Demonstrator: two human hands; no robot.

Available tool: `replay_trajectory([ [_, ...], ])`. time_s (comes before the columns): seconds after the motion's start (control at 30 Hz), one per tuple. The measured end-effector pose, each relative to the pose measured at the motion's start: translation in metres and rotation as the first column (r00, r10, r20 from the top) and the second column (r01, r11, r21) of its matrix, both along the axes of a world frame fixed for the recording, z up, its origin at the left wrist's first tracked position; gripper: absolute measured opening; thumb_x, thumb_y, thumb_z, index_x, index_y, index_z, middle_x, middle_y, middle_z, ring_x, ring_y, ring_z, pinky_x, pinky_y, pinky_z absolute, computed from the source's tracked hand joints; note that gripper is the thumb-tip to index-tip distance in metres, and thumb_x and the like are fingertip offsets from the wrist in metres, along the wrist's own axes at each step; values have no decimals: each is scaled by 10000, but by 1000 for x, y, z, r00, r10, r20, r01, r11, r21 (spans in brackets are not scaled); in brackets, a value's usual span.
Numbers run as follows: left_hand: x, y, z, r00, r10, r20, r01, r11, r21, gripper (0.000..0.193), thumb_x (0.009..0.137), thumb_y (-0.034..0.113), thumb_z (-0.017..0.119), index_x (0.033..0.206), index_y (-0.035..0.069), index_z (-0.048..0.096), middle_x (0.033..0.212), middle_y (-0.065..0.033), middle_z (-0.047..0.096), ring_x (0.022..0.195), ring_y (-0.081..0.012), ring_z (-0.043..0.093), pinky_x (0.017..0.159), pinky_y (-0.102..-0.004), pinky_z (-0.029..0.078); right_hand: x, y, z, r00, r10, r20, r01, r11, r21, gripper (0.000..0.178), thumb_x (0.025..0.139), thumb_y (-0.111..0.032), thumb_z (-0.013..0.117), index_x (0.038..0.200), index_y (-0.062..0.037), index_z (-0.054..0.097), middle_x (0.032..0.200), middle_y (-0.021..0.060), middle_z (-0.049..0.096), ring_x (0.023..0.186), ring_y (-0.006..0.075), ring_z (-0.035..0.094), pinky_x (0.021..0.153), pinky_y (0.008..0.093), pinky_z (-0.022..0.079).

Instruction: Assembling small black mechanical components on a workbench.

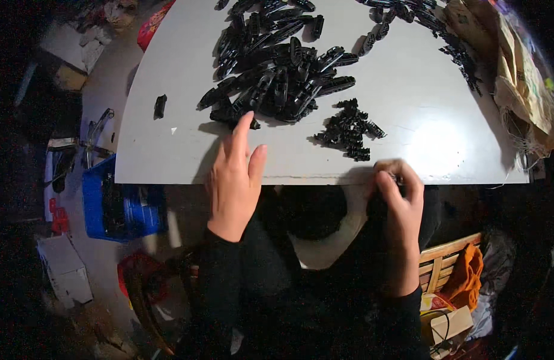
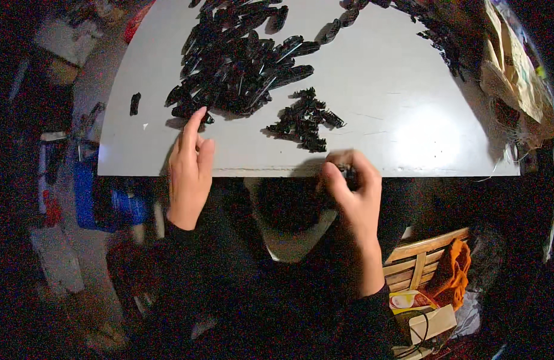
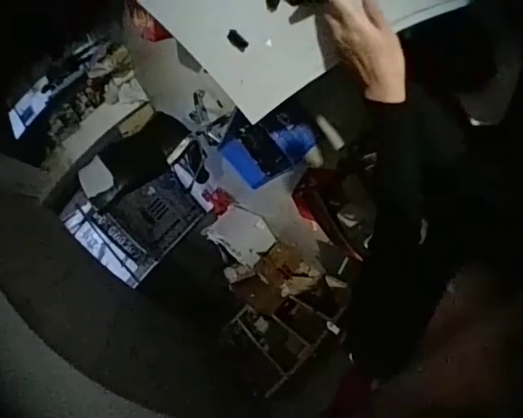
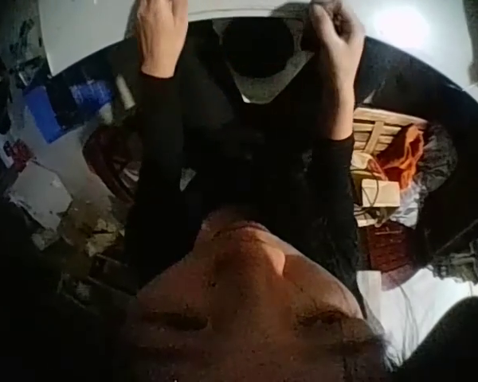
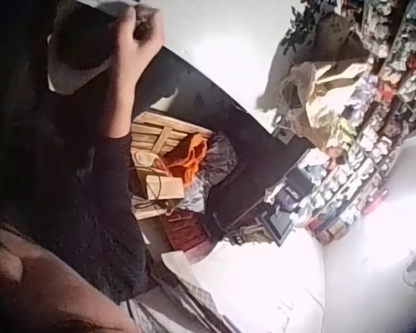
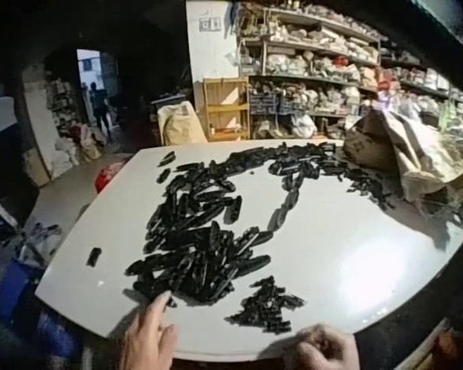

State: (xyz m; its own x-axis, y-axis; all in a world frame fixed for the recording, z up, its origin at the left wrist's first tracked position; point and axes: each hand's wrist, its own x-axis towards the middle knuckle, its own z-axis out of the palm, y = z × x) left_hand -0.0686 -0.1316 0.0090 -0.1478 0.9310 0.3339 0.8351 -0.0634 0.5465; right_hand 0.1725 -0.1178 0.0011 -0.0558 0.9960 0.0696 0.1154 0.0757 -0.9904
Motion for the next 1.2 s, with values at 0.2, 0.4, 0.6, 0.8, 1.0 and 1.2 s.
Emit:
replay_trajectory([
  [0.2, -6, 13, -1, 967, 177, -181, -195, 977, -89, 254, 867, 276, 553, 960, 65, 445, 810, -166, 550, 724, -382, 561, 575, -452, 420, -7, 22, 18, 689, -107, 717, -216, 914, 344, 242, 672, 4, 640, 902, -28, 568, 852, 116, 580, 645, 260, 582, 568, 300, 455],
  [0.4, -15, 16, -10, 949, 290, -125, -293, 956, -3, 215, 830, 189, 583, 758, 62, 426, 611, -124, 522, 595, -352, 552, 517, -452, 382, 0, 32, 25, 555, 112, 824, -319, 944, 87, 217, 669, -63, 685, 858, -45, 581, 751, 118, 589, 651, 305, 571, 581, 325, 462],
  [0.6, -27, 16, -6, 896, 335, -292, -344, 939, 21, 255, 790, 156, 619, 686, 52, 411, 521, -79, 465, 462, -290, 490, 460, -377, 369, 6, 28, 17, 874, 264, 408, -303, 952, 33, 161, 706, -33, 678, 809, -11, 557, 681, 76, 621, 559, 154, 577, 514, 252, 454],
  [0.8, -17, -6, -1, 924, 312, 222, -348, 927, 143, 262, 788, 23, 583, 1031, 40, 489, 547, -32, 514, 473, -109, 472, 480, -259, 391, 0, 11, 13, 901, 252, -353, -378, 854, -356, 114, 767, -15, 648, 808, -3, 542, 816, 183, 651, 493, 104, 551, 402, 207, 433],
  [1.0, 21, -28, 7, 554, 26, 832, 71, 994, -78, 345, 889, 92, 496, 1206, -28, 429, 905, -128, 641, 712, -125, 617, 613, -214, 467, -14, -1, 17, 890, 213, -403, -360, 871, -335, 118, 764, -27, 658, 799, -8, 547, 706, 62, 579, 477, 111, 537, 399, 208, 429],
  [1.2, 41, -35, 5, 314, -54, 948, 267, 963, -33, 283, 914, 128, 462, 1160, -3, 412, 910, -77, 598, 608, -46, 466, 530, -179, 394, -38, -15, 27, 890, 201, -409, -371, 841, -395, 116, 754, -20, 664, 788, 12, 559, 659, 38, 561, 455, 104, 527, 409, 205, 417],
])
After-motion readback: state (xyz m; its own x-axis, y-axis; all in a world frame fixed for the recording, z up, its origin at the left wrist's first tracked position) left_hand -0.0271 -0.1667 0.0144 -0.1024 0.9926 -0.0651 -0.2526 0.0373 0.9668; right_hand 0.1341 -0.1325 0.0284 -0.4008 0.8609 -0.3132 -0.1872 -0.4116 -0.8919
